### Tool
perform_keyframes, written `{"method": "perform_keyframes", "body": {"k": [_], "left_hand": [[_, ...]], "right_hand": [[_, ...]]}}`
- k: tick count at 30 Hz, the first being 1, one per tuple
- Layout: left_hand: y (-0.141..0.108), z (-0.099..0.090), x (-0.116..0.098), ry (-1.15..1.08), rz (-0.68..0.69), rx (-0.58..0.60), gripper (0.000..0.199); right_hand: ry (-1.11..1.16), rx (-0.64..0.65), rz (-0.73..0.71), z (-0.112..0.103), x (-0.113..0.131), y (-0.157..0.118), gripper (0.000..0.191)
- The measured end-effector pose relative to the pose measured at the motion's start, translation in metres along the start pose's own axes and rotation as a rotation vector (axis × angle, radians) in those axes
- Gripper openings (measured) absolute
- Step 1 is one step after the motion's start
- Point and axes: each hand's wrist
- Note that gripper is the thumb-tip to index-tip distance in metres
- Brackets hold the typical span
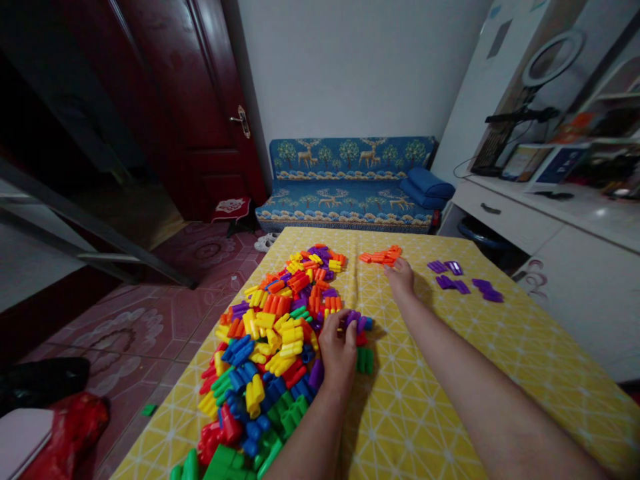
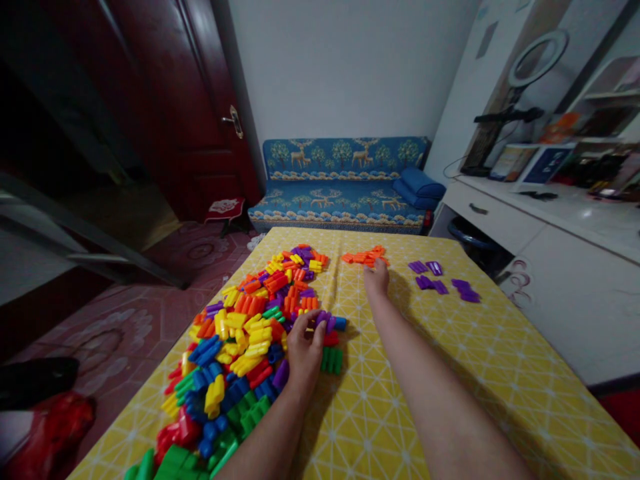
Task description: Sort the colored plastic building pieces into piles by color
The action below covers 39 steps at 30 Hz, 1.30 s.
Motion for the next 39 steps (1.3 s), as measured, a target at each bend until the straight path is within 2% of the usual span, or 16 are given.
{"method": "perform_keyframes", "body": {"k": [5, 11, 14, 17, 27, 32, 35, 39], "left_hand": [[-0.001, 0.001, -0.002, -0.035, -0.034, 0.006, 0.024], [-0.001, 0.002, -0.001, -0.101, -0.076, 0.018, 0.028], [-0.001, 0.002, -0.001, -0.094, -0.068, 0.042, 0.025], [-0.002, 0.001, -0.003, -0.096, -0.058, 0.069, 0.022], [-0.003, 0.0, -0.009, -0.095, -0.071, 0.086, 0.017], [-0.003, 0.001, 0.0, -0.052, -0.025, 0.088, 0.024], [-0.003, 0.0, 0.002, -0.034, 0.008, 0.082, 0.021], [-0.003, 0.001, -0.002, -0.028, 0.031, 0.096, 0.014]], "right_hand": [[0.013, 0.069, 0.049, -0.01, 0.016, -0.057, 0.047], [0.104, 0.302, 0.107, -0.037, 0.069, -0.134, 0.039], [0.149, 0.389, 0.112, -0.045, 0.087, -0.156, 0.039], [0.124, 0.396, 0.075, -0.044, 0.091, -0.167, 0.038], [0.106, 0.376, 0.034, -0.042, 0.08, -0.168, 0.031], [0.174, 0.339, 0.105, -0.046, 0.08, -0.166, 0.034], [0.156, 0.205, 0.154, -0.069, 0.066, -0.144, 0.043], [-0.003, -0.066, 0.152, -0.133, 0.03, -0.083, 0.047]]}}
Point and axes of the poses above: each hand's wrist, its own y-axis towards the middle knuckle, its own z-axis out of the palm, x = y × z, and after that the axes turned 9 degrees about -z, right-handed
